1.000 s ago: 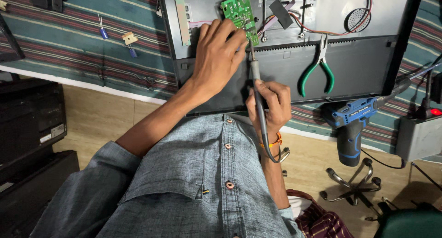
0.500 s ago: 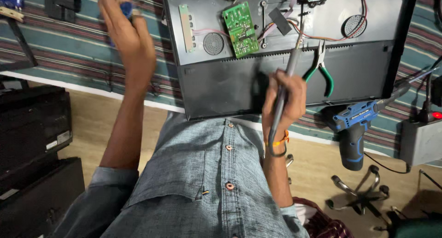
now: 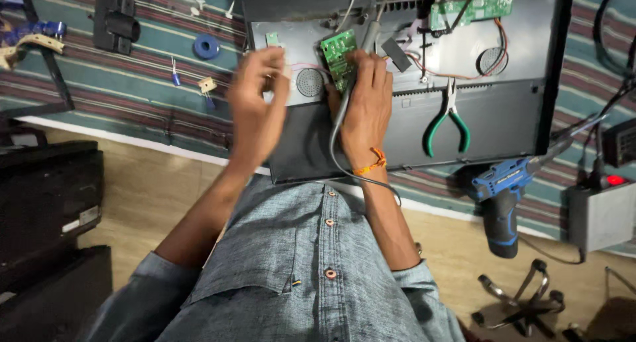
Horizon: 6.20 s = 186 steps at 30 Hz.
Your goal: The person removes a circuit board from an open electronic device, uses pliers to detach a component, and then uses a soldering iron to work on the board's connections. The person handles the board and tools directly with their hands.
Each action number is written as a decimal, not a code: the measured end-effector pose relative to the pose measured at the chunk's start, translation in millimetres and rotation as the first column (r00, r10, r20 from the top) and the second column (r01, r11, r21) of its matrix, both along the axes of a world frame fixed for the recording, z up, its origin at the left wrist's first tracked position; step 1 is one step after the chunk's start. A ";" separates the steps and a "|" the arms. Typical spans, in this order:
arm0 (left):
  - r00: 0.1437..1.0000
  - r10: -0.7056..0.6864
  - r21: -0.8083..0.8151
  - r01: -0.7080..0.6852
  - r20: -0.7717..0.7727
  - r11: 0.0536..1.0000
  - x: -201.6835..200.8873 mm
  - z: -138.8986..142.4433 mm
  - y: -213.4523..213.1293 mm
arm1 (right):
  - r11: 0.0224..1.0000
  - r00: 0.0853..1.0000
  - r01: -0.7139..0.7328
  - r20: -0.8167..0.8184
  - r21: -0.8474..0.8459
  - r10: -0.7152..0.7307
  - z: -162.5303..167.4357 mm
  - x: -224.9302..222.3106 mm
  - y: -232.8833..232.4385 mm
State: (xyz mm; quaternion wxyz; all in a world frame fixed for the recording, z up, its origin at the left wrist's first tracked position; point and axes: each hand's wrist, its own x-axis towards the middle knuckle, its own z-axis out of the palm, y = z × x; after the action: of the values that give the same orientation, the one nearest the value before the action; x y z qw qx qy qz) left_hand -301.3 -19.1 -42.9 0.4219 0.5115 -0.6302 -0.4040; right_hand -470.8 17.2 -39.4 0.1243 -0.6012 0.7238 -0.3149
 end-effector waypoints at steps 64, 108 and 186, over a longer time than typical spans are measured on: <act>0.742 0.048 0.493 0.395 -0.669 0.775 -71.8 -41.6 -7.2 | 0.946 0.910 0.222 0.397 -0.237 -0.114 -2.2 -22.2 96.7; 0.872 -0.143 0.524 0.404 -0.468 0.750 -67.2 -45.2 -20.9 | 0.982 0.967 0.121 0.240 -0.148 -0.083 7.0 -25.3 83.9; 0.786 0.365 -0.421 -0.148 0.499 0.895 147.7 -47.7 -56.9 | 0.946 0.835 0.304 0.509 -0.114 -0.207 -8.0 -31.4 97.9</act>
State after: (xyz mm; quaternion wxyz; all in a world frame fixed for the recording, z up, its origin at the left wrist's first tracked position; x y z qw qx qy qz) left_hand -153.6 -76.0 -90.7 0.3537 0.6041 -0.7124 -0.0493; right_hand -502.2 115.2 -47.4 0.2028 -0.4081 0.7088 -0.5384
